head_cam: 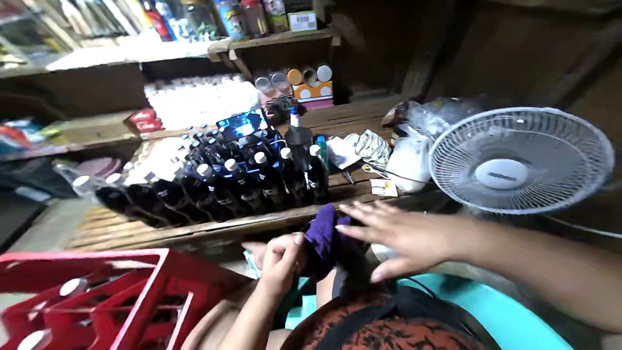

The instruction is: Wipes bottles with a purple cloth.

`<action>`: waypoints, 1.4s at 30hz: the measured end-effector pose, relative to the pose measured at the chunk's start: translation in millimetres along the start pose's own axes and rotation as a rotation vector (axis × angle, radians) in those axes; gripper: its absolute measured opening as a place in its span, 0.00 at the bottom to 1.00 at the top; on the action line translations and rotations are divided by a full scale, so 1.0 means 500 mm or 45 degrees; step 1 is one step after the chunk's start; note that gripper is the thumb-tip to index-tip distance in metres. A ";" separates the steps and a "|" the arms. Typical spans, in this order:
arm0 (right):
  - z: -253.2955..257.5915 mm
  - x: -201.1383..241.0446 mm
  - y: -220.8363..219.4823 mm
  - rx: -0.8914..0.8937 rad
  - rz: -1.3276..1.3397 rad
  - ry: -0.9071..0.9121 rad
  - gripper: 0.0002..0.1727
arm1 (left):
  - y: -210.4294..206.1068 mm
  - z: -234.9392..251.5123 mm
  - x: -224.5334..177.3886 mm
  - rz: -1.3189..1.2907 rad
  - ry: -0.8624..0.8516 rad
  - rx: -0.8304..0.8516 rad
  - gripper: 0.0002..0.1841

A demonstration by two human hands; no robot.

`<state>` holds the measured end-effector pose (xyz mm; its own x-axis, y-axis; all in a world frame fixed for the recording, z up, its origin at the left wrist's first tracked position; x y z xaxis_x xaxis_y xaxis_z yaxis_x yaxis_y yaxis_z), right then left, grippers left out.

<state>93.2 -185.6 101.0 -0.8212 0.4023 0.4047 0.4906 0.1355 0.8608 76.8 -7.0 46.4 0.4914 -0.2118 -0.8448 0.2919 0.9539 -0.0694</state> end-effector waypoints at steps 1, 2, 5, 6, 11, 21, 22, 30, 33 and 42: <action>0.052 -0.001 -0.028 0.044 0.074 0.040 0.51 | 0.000 -0.004 0.001 -0.007 -0.009 -0.011 0.24; 0.095 -0.003 -0.053 0.063 0.132 0.073 0.52 | -0.001 -0.008 0.001 -0.003 -0.006 -0.025 0.24; 0.184 -0.013 -0.088 -0.162 0.180 0.267 0.45 | 0.000 -0.024 -0.003 0.033 -0.012 -0.038 0.25; 0.202 -0.023 -0.087 -0.296 0.217 0.357 0.41 | 0.002 -0.033 -0.003 0.035 -0.022 -0.054 0.25; 0.266 -0.156 -0.117 -0.786 0.562 0.503 0.37 | -0.018 -0.074 -0.014 0.247 -0.209 -0.145 0.27; 0.307 -0.202 -0.135 -0.494 0.582 0.076 0.24 | -0.060 -0.126 -0.020 0.384 -0.399 -0.325 0.27; 0.293 -0.145 -0.125 -0.465 0.476 0.175 0.25 | -0.066 -0.134 -0.023 0.423 -0.420 -0.322 0.27; 0.279 -0.027 -0.131 -0.507 0.216 0.706 0.29 | -0.091 -0.185 -0.029 0.660 -0.478 -0.293 0.26; 0.317 -0.120 -0.143 -0.435 0.370 0.506 0.29 | -0.094 -0.190 -0.023 0.674 -0.501 -0.272 0.26; 0.341 -0.214 -0.164 -0.259 0.459 -0.074 0.22 | -0.115 -0.181 -0.026 0.745 -0.614 -0.137 0.25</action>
<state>190.3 -85.2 -65.5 -0.5864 0.4427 0.6784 0.6714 -0.2029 0.7127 -20.6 -39.8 13.1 0.8523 0.2885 -0.4363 -0.1956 0.9494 0.2456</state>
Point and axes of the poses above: each hand's wrist, its own z-axis towards the middle knuckle, its own y-axis out of the back of the hand, x = y × z, the point moved 9 cm from there along z, towards the middle knuckle, and after that the axes turned 8 degrees about x, right-handed, at the moved point
